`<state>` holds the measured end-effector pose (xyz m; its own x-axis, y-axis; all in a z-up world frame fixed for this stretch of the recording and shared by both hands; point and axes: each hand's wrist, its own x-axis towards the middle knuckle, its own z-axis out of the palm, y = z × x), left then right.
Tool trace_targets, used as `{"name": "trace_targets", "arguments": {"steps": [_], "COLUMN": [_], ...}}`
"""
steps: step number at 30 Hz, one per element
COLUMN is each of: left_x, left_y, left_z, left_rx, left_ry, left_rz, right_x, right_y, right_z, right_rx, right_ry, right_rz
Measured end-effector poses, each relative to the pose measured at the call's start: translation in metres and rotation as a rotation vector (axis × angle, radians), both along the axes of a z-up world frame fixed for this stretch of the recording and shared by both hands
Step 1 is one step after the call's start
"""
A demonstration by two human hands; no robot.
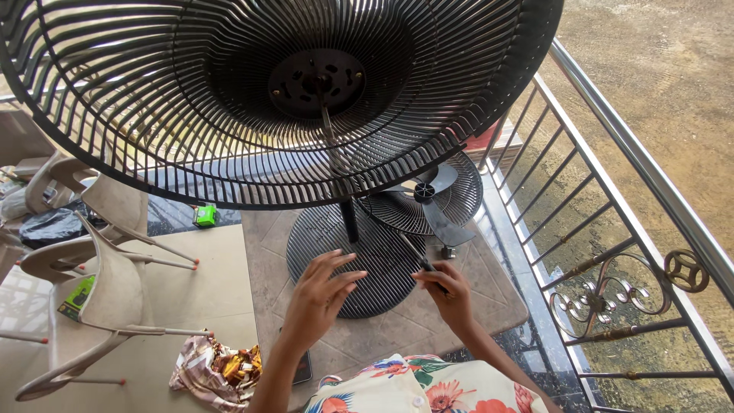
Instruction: The person removes the fan blade from a standing fan, then uses a screwdriver to loosen and remove multiple screws from the front grille. The person detaches the front grille and sets it aside, then removes the rear grille and places it on the floor.
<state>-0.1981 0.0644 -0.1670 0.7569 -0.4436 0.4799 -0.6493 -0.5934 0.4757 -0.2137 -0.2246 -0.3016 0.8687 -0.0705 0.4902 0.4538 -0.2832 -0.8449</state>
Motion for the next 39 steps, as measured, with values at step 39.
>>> {"name": "trace_targets", "arguments": {"steps": [39], "left_x": [-0.113], "left_y": [0.130], "left_z": [-0.029], "left_rx": [-0.128], "left_ry": [0.361], "left_rz": [0.709], "right_x": [-0.009], "right_y": [-0.036], "right_z": [-0.188], "right_rx": [-0.450], "right_ry": [0.527], "right_rz": [-0.393]}}
